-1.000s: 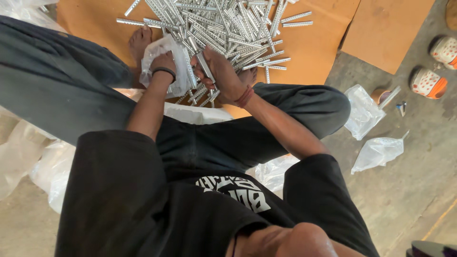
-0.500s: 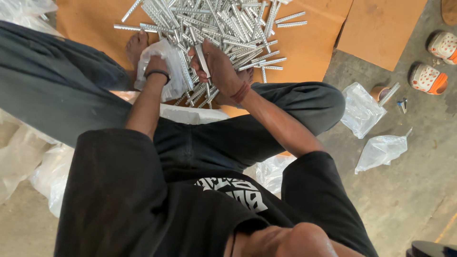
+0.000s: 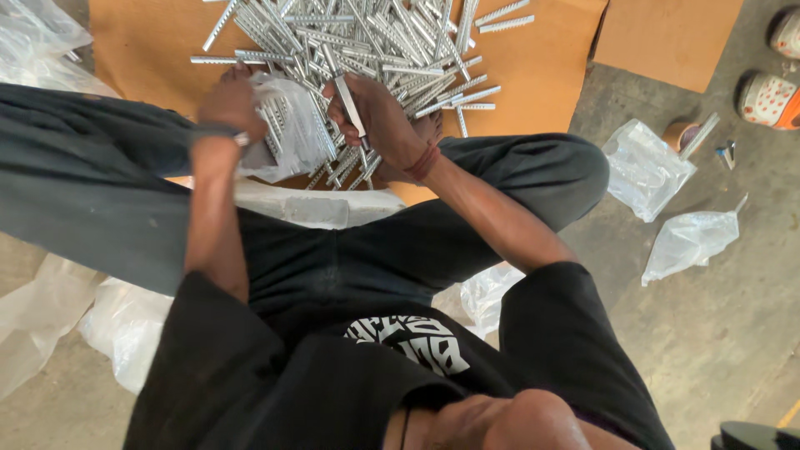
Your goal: The person sits on the floor and repeatedly picks up small metal fasteners from a pile on a cardboard sheet, placing them into a clear plastic bag. The person handles the fasteners one at a time or in small groups, transferring them from the pile to the bag.
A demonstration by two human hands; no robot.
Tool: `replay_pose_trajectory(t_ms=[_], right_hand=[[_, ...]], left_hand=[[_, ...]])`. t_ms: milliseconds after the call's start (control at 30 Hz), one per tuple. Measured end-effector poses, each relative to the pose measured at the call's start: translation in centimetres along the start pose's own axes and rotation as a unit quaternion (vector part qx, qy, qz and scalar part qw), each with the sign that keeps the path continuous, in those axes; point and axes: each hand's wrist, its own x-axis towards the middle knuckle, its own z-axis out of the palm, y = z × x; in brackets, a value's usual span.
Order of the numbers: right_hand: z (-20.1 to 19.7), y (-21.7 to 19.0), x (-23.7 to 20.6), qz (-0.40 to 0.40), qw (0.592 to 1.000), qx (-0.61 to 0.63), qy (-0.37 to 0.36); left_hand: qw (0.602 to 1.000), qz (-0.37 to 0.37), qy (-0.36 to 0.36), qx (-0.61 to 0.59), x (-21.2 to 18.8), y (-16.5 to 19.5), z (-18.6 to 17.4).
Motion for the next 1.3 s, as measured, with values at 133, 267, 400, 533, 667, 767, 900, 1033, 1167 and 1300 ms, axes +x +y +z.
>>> replay_pose_trajectory(t_ms=[133, 267, 400, 533, 667, 767, 900, 1033, 1167, 1300], right_hand=[[1.2, -1.1, -0.6, 0.016, 0.999, -0.035, -0.014], [3.2, -1.7, -0.7, 0.009, 0.987, -0.160, -0.033], [4.0, -1.2, -0.8, -0.019, 0.957, -0.281, -0.071], [3.9, 0.1, 0.0, -0.103, 0.898, -0.416, -0.098], [3.6, 1.1, 0.4, -0.070, 0.903, -0.420, -0.049], [3.6, 1.6, 0.5, -0.100, 0.893, -0.437, -0.036], [3.4, 2.0, 0.7, -0.199, 0.844, -0.498, -0.013], [1.8, 1.3, 0.3, 0.227, 0.970, 0.052, -0.073], [0.9, 2.5, -0.2, 0.253, 0.940, 0.201, -0.112], [0.7, 5.2, -0.2, 0.258, 0.961, -0.008, 0.098]], left_hand=[[0.907, 0.052, 0.101, -0.406, -0.6, 0.2, -3.5], [0.500, -0.061, 0.220, -0.835, 1.7, 0.5, -2.9], [0.423, -0.070, 0.247, -0.869, 2.6, 0.1, -0.4], [0.376, -0.062, 0.259, -0.887, 2.7, 0.5, 0.7], [0.345, -0.063, 0.249, -0.903, 2.4, 1.3, 0.4], [0.369, -0.033, 0.245, -0.896, 2.1, 2.1, 0.4], [0.334, 0.028, 0.129, -0.933, 2.1, 3.6, 1.5], [0.298, 0.049, 0.033, -0.953, 2.3, 3.5, 2.6], [0.334, 0.031, 0.028, -0.941, 3.6, 1.1, 2.9], [0.369, 0.048, 0.115, -0.921, 6.4, 0.3, 3.6]])
